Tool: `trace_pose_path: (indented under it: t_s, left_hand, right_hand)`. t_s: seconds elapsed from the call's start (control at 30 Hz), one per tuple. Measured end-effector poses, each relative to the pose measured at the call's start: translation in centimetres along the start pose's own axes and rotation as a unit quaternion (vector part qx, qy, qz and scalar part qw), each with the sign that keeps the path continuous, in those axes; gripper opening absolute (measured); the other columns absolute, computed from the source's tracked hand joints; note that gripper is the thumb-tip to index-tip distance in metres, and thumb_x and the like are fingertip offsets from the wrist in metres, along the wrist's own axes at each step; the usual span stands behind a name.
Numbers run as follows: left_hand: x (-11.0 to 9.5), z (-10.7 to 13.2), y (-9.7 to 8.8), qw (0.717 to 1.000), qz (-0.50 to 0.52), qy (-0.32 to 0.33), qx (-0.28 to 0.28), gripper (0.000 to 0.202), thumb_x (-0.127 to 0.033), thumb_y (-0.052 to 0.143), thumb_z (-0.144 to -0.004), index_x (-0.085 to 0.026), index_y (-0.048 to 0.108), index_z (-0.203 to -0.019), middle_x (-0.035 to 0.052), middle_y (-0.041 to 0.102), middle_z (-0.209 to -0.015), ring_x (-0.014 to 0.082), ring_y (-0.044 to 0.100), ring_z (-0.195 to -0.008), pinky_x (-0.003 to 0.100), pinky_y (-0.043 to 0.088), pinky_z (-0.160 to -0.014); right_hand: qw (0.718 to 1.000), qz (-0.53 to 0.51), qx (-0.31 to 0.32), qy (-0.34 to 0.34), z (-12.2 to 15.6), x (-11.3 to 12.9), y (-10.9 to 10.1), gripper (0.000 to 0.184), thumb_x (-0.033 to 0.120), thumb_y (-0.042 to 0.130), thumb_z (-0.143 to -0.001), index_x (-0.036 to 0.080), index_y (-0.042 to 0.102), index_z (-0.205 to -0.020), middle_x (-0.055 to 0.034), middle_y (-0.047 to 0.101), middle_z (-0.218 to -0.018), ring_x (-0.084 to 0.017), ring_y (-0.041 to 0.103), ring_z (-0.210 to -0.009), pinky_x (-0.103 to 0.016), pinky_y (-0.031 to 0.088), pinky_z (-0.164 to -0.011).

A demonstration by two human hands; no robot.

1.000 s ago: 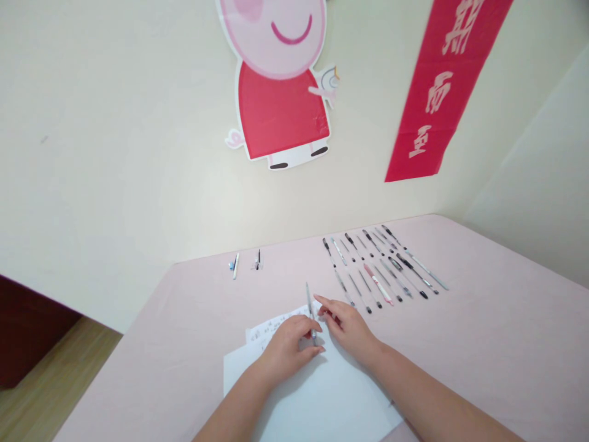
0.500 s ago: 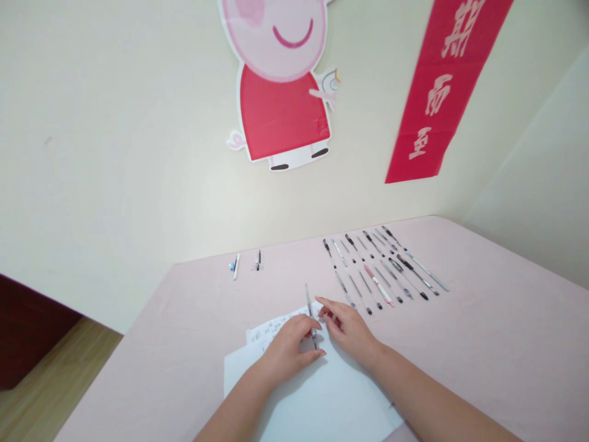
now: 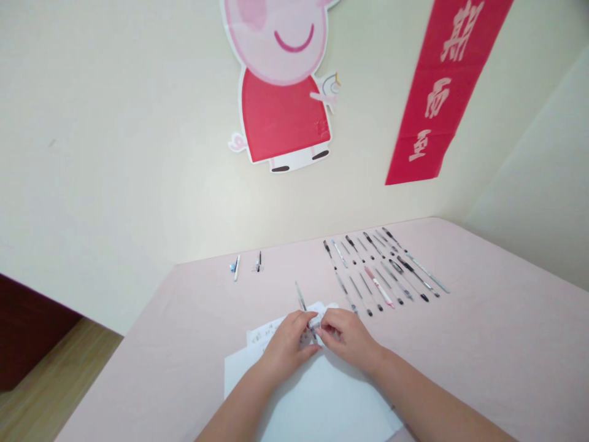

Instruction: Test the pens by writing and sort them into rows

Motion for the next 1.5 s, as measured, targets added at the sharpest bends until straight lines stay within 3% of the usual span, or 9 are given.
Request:
trace_pose_path:
  t_s: [0.2,0.43,0.7,1.0,1.2,1.5]
  left_hand:
    - [0.4,0.2,0.4,1.0,-0.024,0.006,-0.001,0.06,-0.016,0.059,-0.074,-0.023,0.04,-0.13,0.0108,0.052,-0.122,0.024,0.048,-0.113,0.043,0.038,-0.098]
    - [0.2,0.3,0.5,1.0,-0.027,-0.007,0.013,0.065,-0.02,0.062,-0.074,-0.026,0.036,-0.134,0.0099,0.049,-0.124,0.0248,0.044,-0.117,0.045,0.036,-0.101]
    - [0.1,0.3,0.0,0.999,-0.013,0.02,-0.023,0.077,-0.018,0.061,-0.075,-0.029,0.02,-0.14,0.008,0.052,-0.118,0.0221,0.049,-0.106,0.042,0.041,-0.094]
    - [1.1,0.1,-0.8,0.996,-0.045,0.011,-0.078,0.051,-0.02,0.048,-0.084,-0.023,0.032,-0.133,0.0079,0.057,-0.105,0.0215,0.052,-0.098,0.043,0.043,-0.089]
    - [1.1,0.0,-1.1,0.996,-0.052,-0.008,-0.068,0.029,-0.021,0.045,-0.084,-0.021,0.051,-0.113,0.0059,0.06,-0.09,0.0205,0.055,-0.089,0.038,0.045,-0.082]
    - [1.2,0.0,-1.0,0.996,-0.052,-0.011,-0.065,0.024,-0.02,0.042,-0.086,-0.02,0.052,-0.108,0.0063,0.059,-0.09,0.0203,0.054,-0.089,0.038,0.045,-0.081]
  right_hand:
    - [0.999,0.016,0.042,-0.012,0.1,0.6,0.3,0.015,0.024,0.06,-0.077,0.019,0.056,-0.064,0.0003,0.06,-0.064,-0.013,0.051,-0.061,-0.024,0.036,-0.06]
    - [0.998,0.048,0.043,0.001,0.2,0.5,0.8,0.018,0.018,0.055,-0.077,0.019,0.055,-0.058,0.0001,0.06,-0.06,-0.013,0.05,-0.059,-0.025,0.034,-0.059]
    - [0.99,0.094,0.003,0.101,-0.4,-0.3,0.2,0.023,0.02,0.052,-0.079,0.018,0.057,-0.057,-0.0001,0.058,-0.056,-0.012,0.048,-0.053,-0.024,0.028,-0.052]
    - [0.951,0.256,0.007,0.172,-5.3,-3.0,-3.4,0.025,0.026,0.049,-0.081,0.018,0.065,-0.064,-0.0066,0.068,-0.07,-0.018,0.061,-0.066,-0.025,0.033,-0.057]
    - [0.924,0.298,0.064,0.231,-9.0,-5.8,-3.0,0.029,0.027,0.044,-0.085,0.016,0.07,-0.082,-0.0113,0.071,-0.086,-0.021,0.064,-0.082,-0.026,0.041,-0.067]
    - [0.912,0.32,0.095,0.238,-11.5,-7.3,-1.7,0.032,0.021,0.043,-0.085,0.008,0.07,-0.095,-0.0218,0.068,-0.097,-0.026,0.064,-0.093,-0.03,0.044,-0.078]
Point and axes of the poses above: each hand's wrist, its own z-axis away from the middle knuckle, its own y-axis out of the palm, x = y × z, the point moved 4 cm from there along -z, towards the middle knuckle
